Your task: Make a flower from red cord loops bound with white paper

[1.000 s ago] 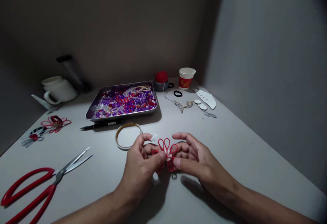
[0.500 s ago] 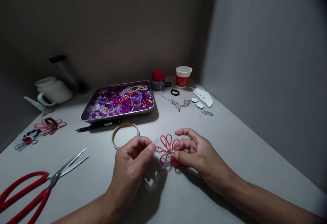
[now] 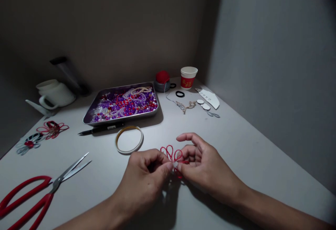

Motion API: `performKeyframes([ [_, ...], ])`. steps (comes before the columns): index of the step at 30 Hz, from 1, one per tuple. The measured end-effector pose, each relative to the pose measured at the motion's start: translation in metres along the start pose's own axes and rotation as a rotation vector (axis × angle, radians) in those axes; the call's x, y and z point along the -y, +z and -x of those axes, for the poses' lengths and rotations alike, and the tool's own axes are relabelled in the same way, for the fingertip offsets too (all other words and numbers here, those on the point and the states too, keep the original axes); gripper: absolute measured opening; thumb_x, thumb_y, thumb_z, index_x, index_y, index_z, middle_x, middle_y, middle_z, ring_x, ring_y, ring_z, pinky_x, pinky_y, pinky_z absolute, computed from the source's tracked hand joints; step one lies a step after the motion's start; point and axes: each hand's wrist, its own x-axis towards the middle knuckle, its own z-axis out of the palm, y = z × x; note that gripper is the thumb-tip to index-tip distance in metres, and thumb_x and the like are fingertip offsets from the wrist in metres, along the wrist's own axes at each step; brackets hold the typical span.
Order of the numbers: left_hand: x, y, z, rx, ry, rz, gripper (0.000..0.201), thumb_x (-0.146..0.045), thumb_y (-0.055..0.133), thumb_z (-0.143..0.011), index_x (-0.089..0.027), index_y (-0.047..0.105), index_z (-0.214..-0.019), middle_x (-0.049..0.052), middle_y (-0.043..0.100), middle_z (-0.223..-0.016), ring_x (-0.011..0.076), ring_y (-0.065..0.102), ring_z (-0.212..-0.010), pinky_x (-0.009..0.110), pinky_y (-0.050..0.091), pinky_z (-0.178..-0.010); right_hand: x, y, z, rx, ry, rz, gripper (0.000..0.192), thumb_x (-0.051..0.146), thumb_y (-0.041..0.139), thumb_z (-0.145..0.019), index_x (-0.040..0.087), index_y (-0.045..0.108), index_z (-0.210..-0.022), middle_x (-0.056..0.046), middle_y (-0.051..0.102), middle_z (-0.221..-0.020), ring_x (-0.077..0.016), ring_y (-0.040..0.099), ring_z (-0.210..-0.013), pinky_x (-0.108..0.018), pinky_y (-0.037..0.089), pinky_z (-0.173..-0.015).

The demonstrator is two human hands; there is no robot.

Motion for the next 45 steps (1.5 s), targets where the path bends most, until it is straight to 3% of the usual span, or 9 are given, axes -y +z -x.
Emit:
performKeyframes([
  [14, 0.003, 0.007, -0.001, -0.071, -0.038, -0.097, 0.019, -0.027, 0.056, -0.068, -0.014, 0.051, -0.054, -0.003, 0.045, -0.047, 0.0076, 0.035, -0.044, 0.018, 0.027, -0.041, 0.001, 0.002, 0.002, 0.03, 0.009, 0.03, 0.045, 0.006, 0.061, -0.062, 0.022, 0.041, -0.098, 0.008, 0.053, -0.066, -0.0049, 0.047, -0.05, -0.018, 0.041, -0.049],
  [23, 0.009, 0.01, -0.003, -0.057, -0.028, -0.125, 0.018, -0.025, 0.053, -0.07, -0.015, 0.05, -0.055, -0.005, 0.043, -0.047, 0.0072, 0.034, -0.044, 0.018, 0.026, -0.04, -0.008, 0.0, 0.005, 0.031, -0.176, 0.16, 0.035, 0.004, 0.054, -0.069, 0.023, 0.046, -0.097, 0.003, 0.06, -0.076, -0.0114, 0.059, -0.07, -0.024, 0.048, -0.064],
  [26, 0.009, 0.012, -0.004, -0.056, -0.04, -0.132, 0.018, -0.024, 0.053, -0.07, -0.014, 0.051, -0.055, -0.004, 0.044, -0.047, 0.0073, 0.035, -0.044, 0.018, 0.027, -0.041, -0.009, 0.001, 0.003, 0.032, -0.131, 0.132, 0.033, 0.005, 0.054, -0.07, 0.022, 0.046, -0.097, 0.001, 0.061, -0.078, -0.0123, 0.06, -0.073, -0.024, 0.048, -0.064],
  [33, 0.007, 0.013, -0.004, -0.059, -0.028, -0.145, 0.016, -0.021, 0.051, -0.068, -0.015, 0.048, -0.054, -0.006, 0.041, -0.045, 0.0066, 0.033, -0.043, 0.017, 0.025, -0.039, -0.003, 0.002, -0.002, 0.025, 0.051, -0.069, 0.036, 0.001, 0.057, -0.062, 0.019, 0.044, -0.09, 0.004, 0.058, -0.071, -0.0063, 0.052, -0.057, -0.019, 0.043, -0.055],
  [42, 0.008, 0.016, -0.004, -0.094, -0.014, -0.122, 0.016, -0.019, 0.051, -0.066, -0.017, 0.044, -0.052, -0.006, 0.04, -0.044, 0.0064, 0.033, -0.042, 0.017, 0.025, -0.039, -0.004, -0.001, 0.002, 0.125, 0.0, -0.094, 0.038, 0.005, 0.059, -0.062, 0.02, 0.042, -0.093, 0.002, 0.059, -0.077, -0.0097, 0.056, -0.066, -0.023, 0.044, -0.061],
  [45, 0.007, 0.016, -0.003, -0.078, -0.021, -0.121, 0.017, -0.02, 0.052, -0.068, -0.016, 0.045, -0.053, -0.006, 0.041, -0.045, 0.0067, 0.034, -0.042, 0.017, 0.026, -0.039, -0.003, -0.001, 0.001, 0.08, 0.01, -0.059, 0.036, 0.005, 0.061, -0.062, 0.02, 0.043, -0.09, 0.003, 0.058, -0.073, -0.0088, 0.055, -0.063, -0.022, 0.044, -0.06],
])
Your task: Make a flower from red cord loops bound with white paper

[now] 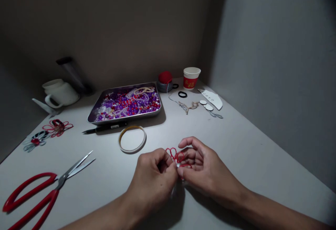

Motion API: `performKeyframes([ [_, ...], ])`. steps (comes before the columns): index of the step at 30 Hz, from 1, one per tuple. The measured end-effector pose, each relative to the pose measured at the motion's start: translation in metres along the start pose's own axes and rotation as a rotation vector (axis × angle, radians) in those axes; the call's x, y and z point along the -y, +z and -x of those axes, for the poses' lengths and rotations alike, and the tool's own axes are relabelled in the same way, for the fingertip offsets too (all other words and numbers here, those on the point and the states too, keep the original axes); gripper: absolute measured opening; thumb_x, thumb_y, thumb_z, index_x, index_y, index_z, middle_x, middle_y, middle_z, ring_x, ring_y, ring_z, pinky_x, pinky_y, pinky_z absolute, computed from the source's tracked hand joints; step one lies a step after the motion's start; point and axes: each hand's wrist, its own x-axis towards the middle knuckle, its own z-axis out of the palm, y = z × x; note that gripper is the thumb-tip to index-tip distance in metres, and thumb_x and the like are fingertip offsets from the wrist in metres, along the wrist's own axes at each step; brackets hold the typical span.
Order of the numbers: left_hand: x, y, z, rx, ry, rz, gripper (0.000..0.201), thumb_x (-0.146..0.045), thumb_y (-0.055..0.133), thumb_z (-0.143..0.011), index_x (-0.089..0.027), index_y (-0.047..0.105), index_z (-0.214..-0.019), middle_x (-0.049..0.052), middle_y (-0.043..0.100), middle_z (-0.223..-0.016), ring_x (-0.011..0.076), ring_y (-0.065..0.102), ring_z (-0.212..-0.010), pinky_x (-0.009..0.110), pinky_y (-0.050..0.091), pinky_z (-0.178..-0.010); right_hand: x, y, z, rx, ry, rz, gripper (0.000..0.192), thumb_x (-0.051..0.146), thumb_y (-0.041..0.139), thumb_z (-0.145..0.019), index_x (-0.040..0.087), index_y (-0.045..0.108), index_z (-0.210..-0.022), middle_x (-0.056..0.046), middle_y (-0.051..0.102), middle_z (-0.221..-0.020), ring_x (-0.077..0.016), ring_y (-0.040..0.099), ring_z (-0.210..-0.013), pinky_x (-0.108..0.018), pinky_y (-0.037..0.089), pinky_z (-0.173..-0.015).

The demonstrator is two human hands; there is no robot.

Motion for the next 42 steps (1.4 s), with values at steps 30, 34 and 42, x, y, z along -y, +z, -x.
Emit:
performKeyframes([
  [30, 0.012, -0.006, 0.02, -0.436, 0.634, -0.373, 0.033, -0.021, 0.058, -0.075, -0.016, 0.049, -0.106, -0.006, 0.046, -0.055, 0.0076, 0.04, -0.041, 0.019, 0.032, -0.041, 0.009, -0.003, -0.003, -0.202, -0.093, -0.11, 0.03, 0.008, 0.062, -0.055, 0.021, 0.039, -0.069, 0.008, 0.051, -0.059, -0.0067, 0.05, -0.052, -0.019, 0.045, -0.05],
  [34, 0.008, -0.013, 0.013, -0.347, 0.527, -0.362, 0.015, -0.025, 0.058, -0.074, -0.017, 0.054, -0.086, -0.003, 0.049, -0.06, 0.0092, 0.042, -0.047, 0.02, 0.036, -0.045, 0.006, -0.004, -0.005, -0.206, -0.096, -0.076, 0.03, 0.005, 0.059, -0.054, 0.021, 0.039, -0.069, 0.009, 0.05, -0.058, -0.0063, 0.047, -0.051, -0.018, 0.041, -0.047],
  [42, 0.002, -0.009, 0.007, -0.016, 0.23, -0.183, 0.019, -0.027, 0.055, -0.074, -0.016, 0.053, -0.058, -0.001, 0.049, -0.056, 0.01, 0.042, -0.05, 0.02, 0.033, -0.046, 0.001, 0.004, 0.0, -0.149, -0.193, 0.132, 0.028, 0.0, 0.054, -0.06, 0.021, 0.043, -0.076, 0.007, 0.052, -0.062, -0.0079, 0.051, -0.056, -0.018, 0.043, -0.05],
])
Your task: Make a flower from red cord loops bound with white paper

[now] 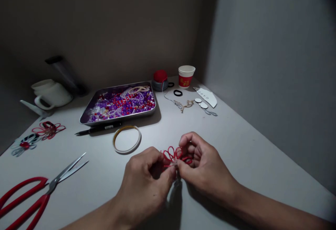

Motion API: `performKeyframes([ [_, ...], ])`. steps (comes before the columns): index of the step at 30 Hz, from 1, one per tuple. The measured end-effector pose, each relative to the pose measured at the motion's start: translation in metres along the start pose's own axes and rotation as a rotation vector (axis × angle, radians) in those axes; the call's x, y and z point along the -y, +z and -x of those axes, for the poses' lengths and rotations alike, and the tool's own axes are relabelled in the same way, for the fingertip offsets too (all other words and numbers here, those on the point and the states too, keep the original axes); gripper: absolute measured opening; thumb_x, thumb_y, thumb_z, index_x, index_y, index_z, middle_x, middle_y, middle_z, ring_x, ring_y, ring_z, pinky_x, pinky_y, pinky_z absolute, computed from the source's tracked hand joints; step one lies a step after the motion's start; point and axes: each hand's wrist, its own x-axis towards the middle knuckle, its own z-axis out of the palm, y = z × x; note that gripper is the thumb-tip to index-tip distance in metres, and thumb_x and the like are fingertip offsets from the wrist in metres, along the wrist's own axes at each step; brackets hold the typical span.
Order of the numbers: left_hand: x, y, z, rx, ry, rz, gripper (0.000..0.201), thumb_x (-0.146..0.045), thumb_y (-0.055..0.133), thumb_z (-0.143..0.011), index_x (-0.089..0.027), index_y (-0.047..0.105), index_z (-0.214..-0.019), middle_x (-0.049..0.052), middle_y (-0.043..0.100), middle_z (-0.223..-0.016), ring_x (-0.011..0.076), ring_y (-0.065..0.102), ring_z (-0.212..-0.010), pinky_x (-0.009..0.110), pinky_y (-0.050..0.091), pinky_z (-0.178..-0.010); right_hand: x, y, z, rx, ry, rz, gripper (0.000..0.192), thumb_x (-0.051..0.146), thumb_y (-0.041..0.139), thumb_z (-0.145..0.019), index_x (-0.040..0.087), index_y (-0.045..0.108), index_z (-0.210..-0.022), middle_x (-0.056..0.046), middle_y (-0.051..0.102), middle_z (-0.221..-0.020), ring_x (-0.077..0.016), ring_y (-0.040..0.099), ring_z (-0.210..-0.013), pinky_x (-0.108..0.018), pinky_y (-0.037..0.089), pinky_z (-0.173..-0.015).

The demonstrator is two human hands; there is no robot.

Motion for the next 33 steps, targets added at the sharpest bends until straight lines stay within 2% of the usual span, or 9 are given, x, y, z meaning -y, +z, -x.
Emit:
performKeyframes([
  [6, -0.0009, -0.0008, -0.0028, 0.017, -0.055, 0.128, 0.016, -0.017, 0.051, -0.069, -0.014, 0.054, -0.054, -0.001, 0.049, -0.054, 0.0098, 0.042, -0.05, 0.02, 0.032, -0.047, 0.0004, -0.0029, 0.0055, 0.069, -0.01, 0.058, 0.033, 0.005, 0.056, -0.065, 0.021, 0.046, -0.092, 0.003, 0.059, -0.069, -0.0115, 0.058, -0.061, -0.024, 0.048, -0.056],
  [9, -0.0003, -0.0023, -0.0044, 0.046, -0.121, 0.225, 0.016, -0.018, 0.051, -0.069, -0.014, 0.054, -0.054, -0.001, 0.052, -0.052, 0.0098, 0.044, -0.05, 0.02, 0.033, -0.047, 0.0013, -0.0042, 0.0037, 0.072, 0.051, 0.004, 0.032, 0.007, 0.057, -0.065, 0.02, 0.046, -0.092, 0.002, 0.06, -0.071, -0.0111, 0.057, -0.059, -0.025, 0.047, -0.056],
  [14, -0.0005, -0.0049, -0.0054, 0.107, -0.163, 0.418, 0.014, -0.026, 0.052, -0.071, -0.013, 0.057, -0.073, 0.0, 0.057, -0.06, 0.0104, 0.045, -0.053, 0.02, 0.034, -0.049, 0.001, -0.0046, -0.0019, 0.058, 0.14, -0.109, 0.031, 0.009, 0.058, -0.065, 0.019, 0.044, -0.091, 0.004, 0.058, -0.066, -0.0089, 0.054, -0.053, -0.021, 0.043, -0.05],
  [17, -0.0019, -0.0041, -0.0058, 0.146, -0.163, 0.375, 0.015, -0.027, 0.055, -0.07, -0.013, 0.057, -0.066, 0.0, 0.054, -0.056, 0.0102, 0.043, -0.052, 0.021, 0.032, -0.048, 0.0003, -0.0031, -0.0008, 0.06, 0.152, -0.092, 0.033, 0.008, 0.058, -0.065, 0.02, 0.044, -0.092, 0.004, 0.059, -0.067, -0.0099, 0.055, -0.055, -0.023, 0.045, -0.052],
  [20, -0.0034, -0.0032, -0.0072, 0.136, -0.225, 0.32, 0.018, -0.025, 0.055, -0.069, -0.013, 0.055, -0.056, 0.001, 0.053, -0.052, 0.0106, 0.043, -0.05, 0.021, 0.031, -0.047, 0.0005, -0.0023, 0.0022, 0.067, 0.142, -0.053, 0.034, 0.009, 0.059, -0.065, 0.02, 0.046, -0.095, 0.003, 0.06, -0.07, -0.0103, 0.055, -0.058, -0.024, 0.045, -0.055],
  [26, -0.0031, -0.0019, -0.0077, 0.127, -0.246, 0.361, 0.011, -0.018, 0.052, -0.066, -0.014, 0.053, -0.055, -0.002, 0.051, -0.049, 0.0081, 0.039, -0.046, 0.02, 0.028, -0.045, 0.0, -0.0029, 0.0029, 0.15, 0.145, -0.173, 0.044, 0.008, 0.061, -0.062, 0.02, 0.043, -0.101, 0.001, 0.057, -0.077, -0.0095, 0.053, -0.059, -0.024, 0.045, -0.056],
  [30, -0.0016, 0.0025, -0.0046, 0.124, -0.191, 0.286, 0.011, -0.019, 0.051, -0.064, -0.014, 0.052, -0.055, -0.001, 0.05, -0.049, 0.0093, 0.04, -0.048, 0.021, 0.028, -0.045, 0.0007, -0.0018, 0.0029, 0.14, 0.16, -0.114, 0.039, 0.005, 0.061, -0.062, 0.02, 0.042, -0.093, 0.006, 0.052, -0.068, -0.0071, 0.048, -0.054, -0.02, 0.041, -0.052],
  [33, -0.0012, 0.0023, -0.0042, 0.136, -0.21, 0.337, 0.013, -0.022, 0.052, -0.064, -0.014, 0.051, -0.054, -0.001, 0.05, -0.048, 0.0094, 0.04, -0.046, 0.022, 0.029, -0.044, 0.0026, -0.0026, 0.0025, 0.167, 0.16, -0.139, 0.034, 0.008, 0.062, -0.063, 0.021, 0.04, -0.086, 0.007, 0.051, -0.063, -0.0066, 0.046, -0.052, -0.019, 0.038, -0.049],
])
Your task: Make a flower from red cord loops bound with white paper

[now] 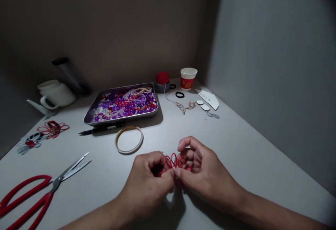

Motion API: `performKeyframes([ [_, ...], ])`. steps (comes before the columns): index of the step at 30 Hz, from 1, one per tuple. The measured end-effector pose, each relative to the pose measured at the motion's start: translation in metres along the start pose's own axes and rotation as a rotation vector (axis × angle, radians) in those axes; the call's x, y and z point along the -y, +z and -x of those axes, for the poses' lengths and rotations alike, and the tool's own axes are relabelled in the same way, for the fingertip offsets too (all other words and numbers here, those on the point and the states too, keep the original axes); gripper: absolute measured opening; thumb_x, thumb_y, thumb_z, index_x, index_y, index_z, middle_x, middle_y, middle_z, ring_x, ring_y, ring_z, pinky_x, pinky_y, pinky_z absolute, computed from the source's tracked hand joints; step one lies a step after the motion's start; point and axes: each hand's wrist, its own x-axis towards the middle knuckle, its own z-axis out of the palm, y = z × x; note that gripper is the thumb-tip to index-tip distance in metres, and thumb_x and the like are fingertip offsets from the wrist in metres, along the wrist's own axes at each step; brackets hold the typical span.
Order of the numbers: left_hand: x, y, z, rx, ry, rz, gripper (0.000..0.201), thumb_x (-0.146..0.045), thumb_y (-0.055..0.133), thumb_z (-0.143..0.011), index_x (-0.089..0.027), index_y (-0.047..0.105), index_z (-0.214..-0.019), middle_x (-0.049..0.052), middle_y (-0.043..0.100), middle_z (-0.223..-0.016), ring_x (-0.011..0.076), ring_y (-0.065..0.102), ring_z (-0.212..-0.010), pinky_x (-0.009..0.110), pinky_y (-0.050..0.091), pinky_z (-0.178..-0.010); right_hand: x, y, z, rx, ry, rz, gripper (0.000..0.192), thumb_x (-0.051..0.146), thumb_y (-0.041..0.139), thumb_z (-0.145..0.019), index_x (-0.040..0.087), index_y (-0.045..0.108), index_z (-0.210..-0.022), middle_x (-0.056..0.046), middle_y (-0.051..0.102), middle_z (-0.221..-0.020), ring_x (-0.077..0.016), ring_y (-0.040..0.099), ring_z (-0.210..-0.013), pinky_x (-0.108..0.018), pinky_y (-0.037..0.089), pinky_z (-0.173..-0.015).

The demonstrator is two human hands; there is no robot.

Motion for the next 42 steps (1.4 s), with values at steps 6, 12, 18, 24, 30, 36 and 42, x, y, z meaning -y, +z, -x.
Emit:
performKeyframes([
  [6, -0.001, -0.008, -0.005, 0.098, -0.042, 0.189, 0.015, -0.025, 0.056, -0.062, -0.014, 0.05, -0.053, 0.001, 0.055, -0.047, 0.0088, 0.042, -0.043, 0.022, 0.032, -0.044, 0.0, -0.008, -0.004, 0.11, 0.039, -0.166, 0.038, 0.017, 0.067, -0.063, 0.019, 0.04, -0.09, 0.004, 0.056, -0.067, -0.007, 0.05, -0.053, -0.021, 0.04, -0.052],
  [12, 0.002, -0.007, -0.007, 0.066, -0.059, 0.182, 0.013, -0.022, 0.056, -0.061, -0.014, 0.051, -0.053, -0.001, 0.052, -0.045, 0.0079, 0.042, -0.042, 0.02, 0.031, -0.042, -0.003, -0.01, -0.008, 0.09, 0.045, -0.162, 0.044, 0.011, 0.065, -0.058, 0.019, 0.041, -0.094, 0.004, 0.056, -0.068, -0.0065, 0.049, -0.05, -0.02, 0.038, -0.049],
  [18, 0.007, -0.007, -0.005, 0.129, 0.022, 0.191, 0.014, -0.024, 0.057, -0.067, -0.012, 0.054, -0.059, 0.003, 0.058, -0.054, 0.0112, 0.048, -0.05, 0.023, 0.035, -0.049, 0.0, -0.006, -0.007, 0.061, 0.074, -0.103, 0.042, 0.01, 0.064, -0.058, 0.019, 0.039, -0.09, 0.008, 0.052, -0.062, -0.0046, 0.044, -0.047, -0.019, 0.039, -0.046],
  [24, 0.007, -0.009, -0.005, 0.186, 0.057, 0.279, 0.017, -0.028, 0.06, -0.067, -0.011, 0.056, -0.063, 0.002, 0.058, -0.056, 0.0113, 0.049, -0.053, 0.022, 0.036, -0.051, 0.001, -0.005, -0.005, 0.037, 0.046, -0.076, 0.04, 0.008, 0.063, -0.059, 0.02, 0.038, -0.088, 0.009, 0.052, -0.062, -0.0045, 0.044, -0.047, -0.018, 0.038, -0.045],
  [30, 0.008, -0.006, -0.007, 0.158, 0.003, 0.259, 0.019, -0.028, 0.057, -0.07, -0.011, 0.055, -0.062, 0.005, 0.061, -0.056, 0.0119, 0.049, -0.048, 0.024, 0.037, -0.049, 0.003, -0.008, -0.006, 0.094, 0.062, -0.082, 0.039, 0.017, 0.067, -0.062, 0.016, 0.047, -0.095, 0.003, 0.057, -0.068, -0.0088, 0.053, -0.053, -0.022, 0.043, -0.05],
  [36, 0.012, -0.007, -0.009, 0.135, 0.046, 0.242, 0.02, -0.029, 0.057, -0.072, -0.011, 0.055, -0.063, 0.003, 0.057, -0.055, 0.0109, 0.047, -0.05, 0.022, 0.034, -0.049, 0.002, -0.011, -0.008, 0.018, 0.07, -0.033, 0.029, 0.039, 0.067, -0.067, 0.012, 0.057, -0.064, 0.0, 0.057, -0.054, -0.0106, 0.054, -0.048, -0.026, 0.047, -0.05],
  [42, 0.014, -0.006, -0.008, 0.118, 0.023, 0.284, 0.021, -0.031, 0.057, -0.071, -0.012, 0.054, -0.064, 0.003, 0.056, -0.056, 0.0111, 0.046, -0.052, 0.023, 0.034, -0.051, 0.0, -0.01, -0.005, -0.023, 0.037, -0.05, 0.033, 0.042, 0.069, -0.065, 0.012, 0.056, -0.062, 0.0, 0.057, -0.054, -0.0111, 0.056, -0.05, -0.029, 0.051, -0.055],
])
